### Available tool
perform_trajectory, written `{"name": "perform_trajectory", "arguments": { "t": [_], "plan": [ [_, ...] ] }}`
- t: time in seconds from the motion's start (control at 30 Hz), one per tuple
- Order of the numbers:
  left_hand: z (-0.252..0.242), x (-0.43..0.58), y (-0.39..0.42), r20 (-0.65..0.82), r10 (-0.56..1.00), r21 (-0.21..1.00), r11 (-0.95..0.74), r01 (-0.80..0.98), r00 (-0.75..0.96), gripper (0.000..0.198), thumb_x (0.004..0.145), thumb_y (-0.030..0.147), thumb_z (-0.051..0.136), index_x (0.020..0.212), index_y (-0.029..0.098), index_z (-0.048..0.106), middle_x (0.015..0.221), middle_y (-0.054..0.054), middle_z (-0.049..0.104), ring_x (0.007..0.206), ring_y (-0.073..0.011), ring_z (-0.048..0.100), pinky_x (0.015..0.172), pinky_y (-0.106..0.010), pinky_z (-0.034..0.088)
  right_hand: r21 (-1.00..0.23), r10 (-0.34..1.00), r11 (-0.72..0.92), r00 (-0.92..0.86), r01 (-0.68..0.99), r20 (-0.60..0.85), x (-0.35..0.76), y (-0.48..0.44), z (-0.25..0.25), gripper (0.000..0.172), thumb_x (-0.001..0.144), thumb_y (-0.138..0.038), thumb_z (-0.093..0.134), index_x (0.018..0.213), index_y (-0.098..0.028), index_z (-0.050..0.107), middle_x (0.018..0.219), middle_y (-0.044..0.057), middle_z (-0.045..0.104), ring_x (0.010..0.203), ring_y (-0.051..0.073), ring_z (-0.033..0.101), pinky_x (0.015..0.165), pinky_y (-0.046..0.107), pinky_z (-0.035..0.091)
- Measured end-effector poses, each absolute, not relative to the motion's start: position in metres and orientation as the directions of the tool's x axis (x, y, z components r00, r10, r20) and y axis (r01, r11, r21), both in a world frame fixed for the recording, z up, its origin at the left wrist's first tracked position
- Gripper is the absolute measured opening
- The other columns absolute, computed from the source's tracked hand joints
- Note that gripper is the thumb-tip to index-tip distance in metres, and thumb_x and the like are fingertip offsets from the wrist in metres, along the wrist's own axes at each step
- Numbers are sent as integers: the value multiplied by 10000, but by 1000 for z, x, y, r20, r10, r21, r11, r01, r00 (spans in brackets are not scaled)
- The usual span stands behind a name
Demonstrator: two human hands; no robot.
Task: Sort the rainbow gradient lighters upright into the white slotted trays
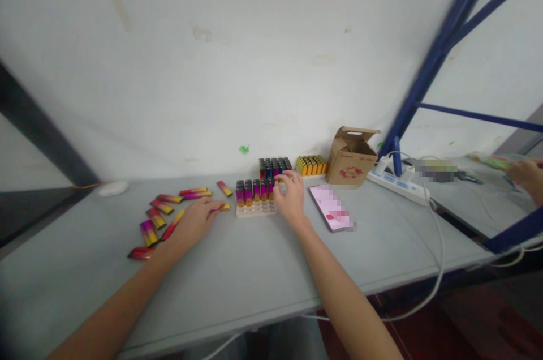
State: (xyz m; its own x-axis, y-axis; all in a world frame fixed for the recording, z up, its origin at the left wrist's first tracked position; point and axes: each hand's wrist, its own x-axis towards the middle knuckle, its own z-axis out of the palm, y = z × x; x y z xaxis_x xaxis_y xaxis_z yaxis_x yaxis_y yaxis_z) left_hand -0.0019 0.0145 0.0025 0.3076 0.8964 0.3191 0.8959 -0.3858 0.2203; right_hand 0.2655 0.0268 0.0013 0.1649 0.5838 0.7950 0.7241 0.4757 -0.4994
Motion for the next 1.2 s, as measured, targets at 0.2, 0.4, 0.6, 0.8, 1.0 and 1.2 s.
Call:
{"name": "perform_trajectory", "arguments": {
  "t": [0.2,0.4,0.6,0.8,1.0,1.2],
  "plan": [
    [11,0,11,425,884,264,-328,907,196,400,889,227,463,1277,203,560,1131,-114,618,997,-266,612,879,-387,471,-520,594,470,180,713,784,265,26,2,191,816,-205,539,913,-196,702,1046,111,615,1052,264,550,981,466,415],
    [20,5,9,617,786,582,-439,684,-21,440,827,360,605,1234,205,545,987,-58,695,916,-220,652,898,-366,489,-533,582,519,180,669,793,260,21,6,190,814,-188,524,901,-200,692,1001,97,632,1022,252,570,967,450,434],
    [27,18,5,381,921,911,-357,207,-83,662,663,472,754,1207,148,561,819,-41,729,750,-184,670,749,-319,531,-459,577,625,22,632,816,248,10,9,181,814,-166,532,921,-210,670,962,76,657,967,231,591,906,403,473],
    [27,23,5,196,980,979,-195,-55,17,621,651,501,756,1127,124,628,912,-96,736,888,-226,675,765,-331,534,-462,594,626,0,628,804,242,8,6,175,828,-176,524,936,-204,658,927,69,680,912,224,610,859,393,493],
    [32,29,-5,181,972,977,-160,-139,152,699,667,416,778,1269,138,556,781,-41,730,899,-224,689,862,-358,526,-509,664,670,-130,541,736,238,-3,7,159,867,-260,541,941,-209,672,822,43,708,732,183,632,715,320,513],
    [33,34,-12,199,964,976,-180,-119,177,707,681,458,763,1270,159,512,918,-71,752,1003,-240,673,944,-391,495,-513,681,727,-384,457,623,220,-19,15,255,844,-339,615,1038,-177,648,916,62,680,777,169,608,715,285,487]
  ]
}}
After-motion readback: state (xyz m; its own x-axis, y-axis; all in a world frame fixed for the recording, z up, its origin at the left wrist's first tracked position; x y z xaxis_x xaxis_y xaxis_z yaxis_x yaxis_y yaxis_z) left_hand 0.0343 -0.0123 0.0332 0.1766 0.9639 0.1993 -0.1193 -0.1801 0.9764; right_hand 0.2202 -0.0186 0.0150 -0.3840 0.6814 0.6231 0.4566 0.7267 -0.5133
